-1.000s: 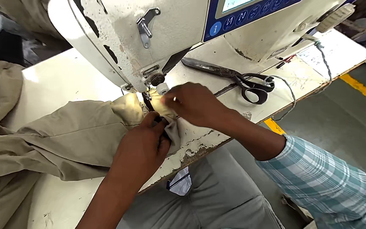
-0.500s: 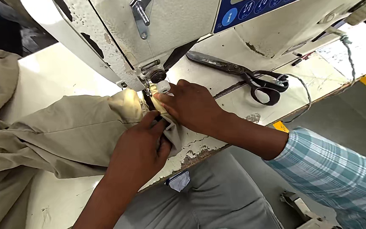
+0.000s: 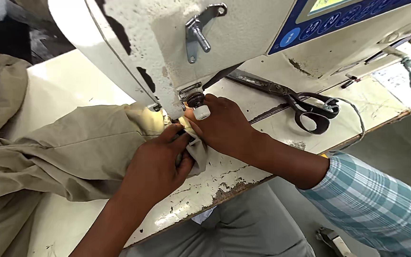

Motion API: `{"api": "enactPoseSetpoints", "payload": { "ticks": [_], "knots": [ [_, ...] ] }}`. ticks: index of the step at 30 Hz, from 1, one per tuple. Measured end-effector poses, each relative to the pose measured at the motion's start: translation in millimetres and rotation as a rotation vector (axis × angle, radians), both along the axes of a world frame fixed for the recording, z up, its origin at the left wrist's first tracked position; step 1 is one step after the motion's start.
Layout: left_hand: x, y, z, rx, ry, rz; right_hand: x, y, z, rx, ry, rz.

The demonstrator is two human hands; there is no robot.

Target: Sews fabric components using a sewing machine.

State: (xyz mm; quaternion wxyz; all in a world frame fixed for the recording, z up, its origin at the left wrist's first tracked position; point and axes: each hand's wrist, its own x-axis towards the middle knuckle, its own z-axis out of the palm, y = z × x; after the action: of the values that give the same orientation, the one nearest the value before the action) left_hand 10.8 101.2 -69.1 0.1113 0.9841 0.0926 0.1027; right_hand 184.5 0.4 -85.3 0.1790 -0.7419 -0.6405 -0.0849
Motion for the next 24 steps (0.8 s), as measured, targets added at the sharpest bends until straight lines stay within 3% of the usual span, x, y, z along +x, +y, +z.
{"api": "enactPoseSetpoints", "payload": {
  "ticks": [17, 20, 24],
  "knots": [
    [13, 32, -9, 0.091, -0.097, -0.11, 6, 15, -4, 0.099, 0.115, -0.008],
    [13, 29, -10, 0.091, -0.082, -0.079, 14, 16, -19, 0.197, 0.276, -0.013],
    [13, 18, -7, 0.147, -0.011, -0.051, 39, 5, -10, 0.158, 0.709, 0.055]
  ]
}}
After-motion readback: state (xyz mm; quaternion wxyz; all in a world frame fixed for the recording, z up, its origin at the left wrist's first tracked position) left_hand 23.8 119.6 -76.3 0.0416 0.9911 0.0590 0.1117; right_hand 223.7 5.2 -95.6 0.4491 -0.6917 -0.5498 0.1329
